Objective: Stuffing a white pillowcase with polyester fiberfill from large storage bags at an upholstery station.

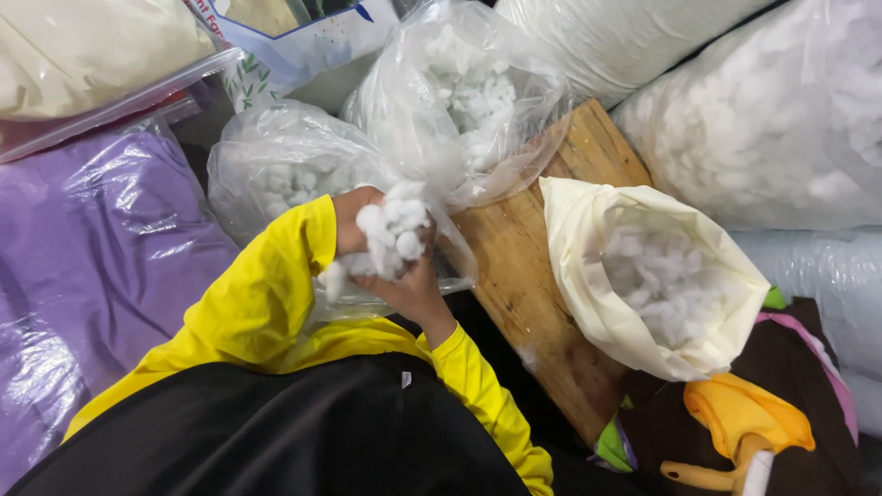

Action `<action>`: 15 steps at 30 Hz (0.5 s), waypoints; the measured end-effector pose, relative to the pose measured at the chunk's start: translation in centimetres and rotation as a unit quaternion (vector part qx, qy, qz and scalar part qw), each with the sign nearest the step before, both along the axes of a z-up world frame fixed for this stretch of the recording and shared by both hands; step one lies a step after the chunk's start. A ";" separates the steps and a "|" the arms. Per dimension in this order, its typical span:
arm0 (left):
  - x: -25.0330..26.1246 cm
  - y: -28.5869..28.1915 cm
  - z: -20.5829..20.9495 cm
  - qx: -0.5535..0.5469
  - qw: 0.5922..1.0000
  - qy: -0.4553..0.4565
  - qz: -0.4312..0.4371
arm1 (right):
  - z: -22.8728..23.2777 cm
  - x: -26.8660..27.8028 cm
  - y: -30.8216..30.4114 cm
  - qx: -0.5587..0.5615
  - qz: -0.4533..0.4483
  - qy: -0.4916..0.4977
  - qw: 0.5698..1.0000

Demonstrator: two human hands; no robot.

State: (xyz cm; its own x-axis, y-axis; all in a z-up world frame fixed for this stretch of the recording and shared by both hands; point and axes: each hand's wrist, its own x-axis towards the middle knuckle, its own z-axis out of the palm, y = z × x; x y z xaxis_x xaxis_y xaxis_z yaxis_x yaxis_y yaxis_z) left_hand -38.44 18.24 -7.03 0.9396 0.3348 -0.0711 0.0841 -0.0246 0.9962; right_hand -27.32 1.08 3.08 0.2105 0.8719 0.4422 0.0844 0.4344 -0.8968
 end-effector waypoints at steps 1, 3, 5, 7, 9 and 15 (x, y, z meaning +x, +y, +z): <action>0.0 -0.3 -0.3 0.001 1.000 -0.002 -0.003 | 1.2 0.5 -0.4 0.001 -0.003 -0.002 1.000; 0.3 -0.6 -0.8 -0.018 1.000 -0.007 0.005 | 3.8 1.6 -1.1 -0.013 -0.026 -0.049 0.998; 1.0 -1.2 -1.3 -0.033 0.999 -0.012 0.005 | 3.5 0.9 -1.1 0.006 -0.084 -0.078 0.993; 1.9 -2.3 -1.9 -0.048 0.999 -0.017 -0.003 | 3.8 1.0 -1.6 0.023 -0.148 -0.107 0.983; 3.2 -3.8 -2.6 -0.081 0.996 -0.023 0.001 | 4.7 2.0 -2.5 0.032 -0.211 -0.166 0.963; 17.2 -10.3 -1.0 -0.146 0.988 -0.045 -0.018 | 12.8 11.1 -10.4 -0.079 -0.199 -0.165 0.963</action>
